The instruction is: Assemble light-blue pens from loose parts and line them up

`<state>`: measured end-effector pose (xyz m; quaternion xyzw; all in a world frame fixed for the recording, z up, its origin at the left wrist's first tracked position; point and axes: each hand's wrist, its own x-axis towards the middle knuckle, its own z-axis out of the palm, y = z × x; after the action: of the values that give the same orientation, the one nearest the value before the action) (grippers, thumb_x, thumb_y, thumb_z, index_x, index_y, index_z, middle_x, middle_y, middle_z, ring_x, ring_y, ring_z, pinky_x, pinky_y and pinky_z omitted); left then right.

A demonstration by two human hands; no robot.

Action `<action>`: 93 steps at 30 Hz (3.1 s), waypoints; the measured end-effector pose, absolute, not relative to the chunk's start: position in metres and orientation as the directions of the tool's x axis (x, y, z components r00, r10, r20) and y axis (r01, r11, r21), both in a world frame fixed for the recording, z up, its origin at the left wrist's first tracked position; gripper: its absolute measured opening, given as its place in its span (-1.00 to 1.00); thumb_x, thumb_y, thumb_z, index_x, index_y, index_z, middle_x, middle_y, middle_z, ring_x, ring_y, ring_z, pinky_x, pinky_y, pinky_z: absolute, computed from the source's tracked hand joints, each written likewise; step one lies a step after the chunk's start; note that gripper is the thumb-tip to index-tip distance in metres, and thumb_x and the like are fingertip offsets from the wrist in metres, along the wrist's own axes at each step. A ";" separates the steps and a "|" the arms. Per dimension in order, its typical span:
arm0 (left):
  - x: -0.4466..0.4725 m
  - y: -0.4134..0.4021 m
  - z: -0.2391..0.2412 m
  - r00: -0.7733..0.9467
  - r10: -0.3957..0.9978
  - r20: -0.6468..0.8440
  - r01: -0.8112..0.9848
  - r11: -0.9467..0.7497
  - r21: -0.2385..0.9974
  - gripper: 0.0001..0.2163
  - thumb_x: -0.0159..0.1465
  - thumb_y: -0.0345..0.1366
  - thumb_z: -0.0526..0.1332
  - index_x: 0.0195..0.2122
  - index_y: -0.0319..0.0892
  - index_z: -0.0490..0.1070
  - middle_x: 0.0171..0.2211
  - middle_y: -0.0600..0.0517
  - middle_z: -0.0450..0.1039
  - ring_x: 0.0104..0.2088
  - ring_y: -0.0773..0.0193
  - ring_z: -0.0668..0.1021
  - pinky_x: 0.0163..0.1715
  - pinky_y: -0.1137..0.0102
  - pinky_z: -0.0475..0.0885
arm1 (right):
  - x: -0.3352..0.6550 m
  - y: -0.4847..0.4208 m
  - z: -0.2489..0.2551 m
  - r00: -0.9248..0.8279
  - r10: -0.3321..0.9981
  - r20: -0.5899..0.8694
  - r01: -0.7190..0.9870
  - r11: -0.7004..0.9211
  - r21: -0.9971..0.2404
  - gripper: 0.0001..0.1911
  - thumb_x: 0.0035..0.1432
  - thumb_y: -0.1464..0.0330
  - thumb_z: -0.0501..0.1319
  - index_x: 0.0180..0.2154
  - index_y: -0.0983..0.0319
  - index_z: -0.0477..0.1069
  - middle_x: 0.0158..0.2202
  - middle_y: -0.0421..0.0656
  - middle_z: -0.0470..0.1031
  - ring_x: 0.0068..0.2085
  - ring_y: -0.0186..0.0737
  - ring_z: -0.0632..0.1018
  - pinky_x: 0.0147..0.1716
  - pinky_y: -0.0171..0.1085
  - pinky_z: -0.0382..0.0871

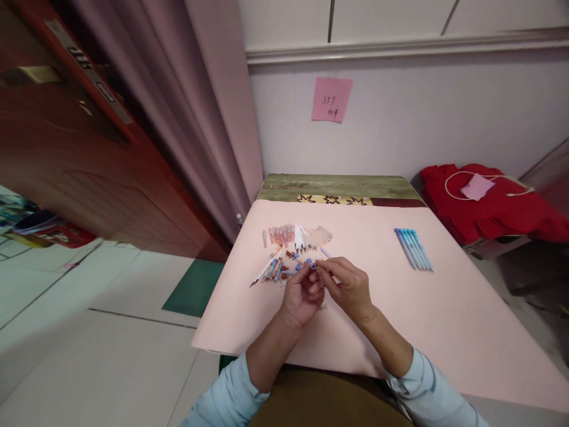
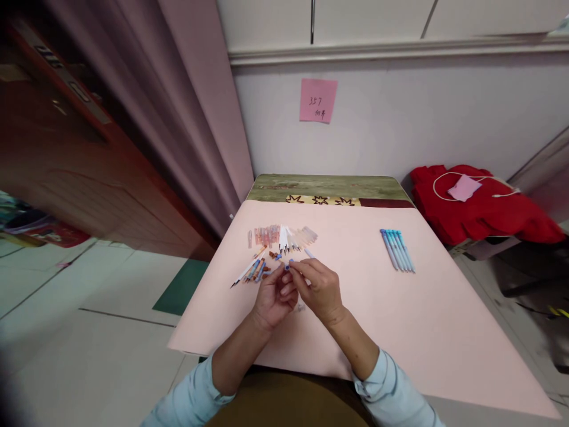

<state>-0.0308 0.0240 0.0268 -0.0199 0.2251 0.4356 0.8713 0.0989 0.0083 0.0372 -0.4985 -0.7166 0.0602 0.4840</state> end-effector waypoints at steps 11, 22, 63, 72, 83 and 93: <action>-0.055 0.043 0.025 0.422 0.824 -0.379 -0.857 0.499 0.129 -0.82 0.36 -0.32 0.10 -0.34 -0.29 0.37 -0.61 0.16 0.16 -0.70 0.55 0.20 -0.76 0.62 0.09 | 0.146 0.003 -0.003 0.177 0.971 0.164 0.831 -0.058 -0.554 -0.79 0.22 0.24 0.16 -0.30 0.11 0.56 -0.31 -0.21 0.55 -0.37 -0.29 0.53 -0.42 -0.32 0.26; -0.058 0.047 0.016 0.328 0.839 -0.434 -0.873 0.445 0.201 -0.91 0.31 -0.36 0.15 -0.33 -0.25 0.35 -0.58 0.15 0.19 -0.69 0.54 0.21 -0.75 0.62 0.08 | 0.143 -0.008 -0.019 0.194 0.978 0.082 0.915 -0.150 -0.376 -0.79 0.24 0.25 0.12 -0.22 0.12 0.51 -0.27 -0.18 0.56 -0.27 -0.21 0.55 -0.43 -0.31 0.21; -0.031 0.026 0.025 0.096 0.930 -0.354 -0.600 0.338 0.725 -0.70 0.04 -0.15 0.43 -0.39 -0.26 0.43 -0.51 0.09 0.45 -0.61 0.51 0.44 -0.67 0.61 0.26 | 0.106 -0.019 0.035 0.196 0.866 0.459 0.691 0.210 -0.691 -0.83 0.20 0.25 0.20 -0.29 0.19 0.48 -0.35 -0.20 0.55 -0.41 -0.32 0.52 -0.38 -0.36 0.34; -0.026 0.026 0.036 0.082 0.904 -0.419 -0.674 0.360 0.645 -0.72 -0.01 -0.24 0.47 -0.37 -0.26 0.46 -0.29 -0.07 0.58 -0.29 0.27 0.61 -0.48 0.53 0.51 | 0.102 -0.016 0.032 0.197 0.923 0.330 0.737 0.082 -0.671 -0.58 0.29 0.09 0.08 -0.42 0.17 0.55 -0.55 -0.20 0.52 -0.56 -0.33 0.45 -0.51 -0.37 0.16; -0.026 0.029 0.034 0.046 0.924 -0.379 -0.721 0.293 0.628 -0.78 0.02 -0.33 0.45 -0.40 -0.27 0.45 -0.35 -0.05 0.57 -0.31 0.29 0.62 -0.33 0.51 0.54 | 0.100 -0.018 0.025 0.183 0.976 0.116 0.403 0.033 -0.915 -0.63 0.10 0.05 0.26 -0.22 0.20 0.40 -0.52 -0.25 0.46 -0.53 -0.31 0.42 -0.51 -0.37 0.28; -0.025 0.026 0.031 0.114 0.907 -0.406 -0.666 0.373 0.646 -0.73 -0.04 -0.26 0.48 -0.38 -0.28 0.50 -0.36 -0.05 0.58 -0.34 0.27 0.61 -0.45 0.51 0.51 | 0.104 -0.019 0.014 0.119 0.991 -0.069 0.217 -0.094 -0.972 -0.50 0.21 -0.06 0.09 -0.36 0.23 0.48 -0.58 -0.18 0.46 -0.55 -0.27 0.45 -0.52 -0.32 0.33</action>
<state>-0.0254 0.0265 0.0313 0.1538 0.3914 0.5385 0.7302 0.1041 -0.0188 0.0142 -0.5996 -0.5033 0.4328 0.4470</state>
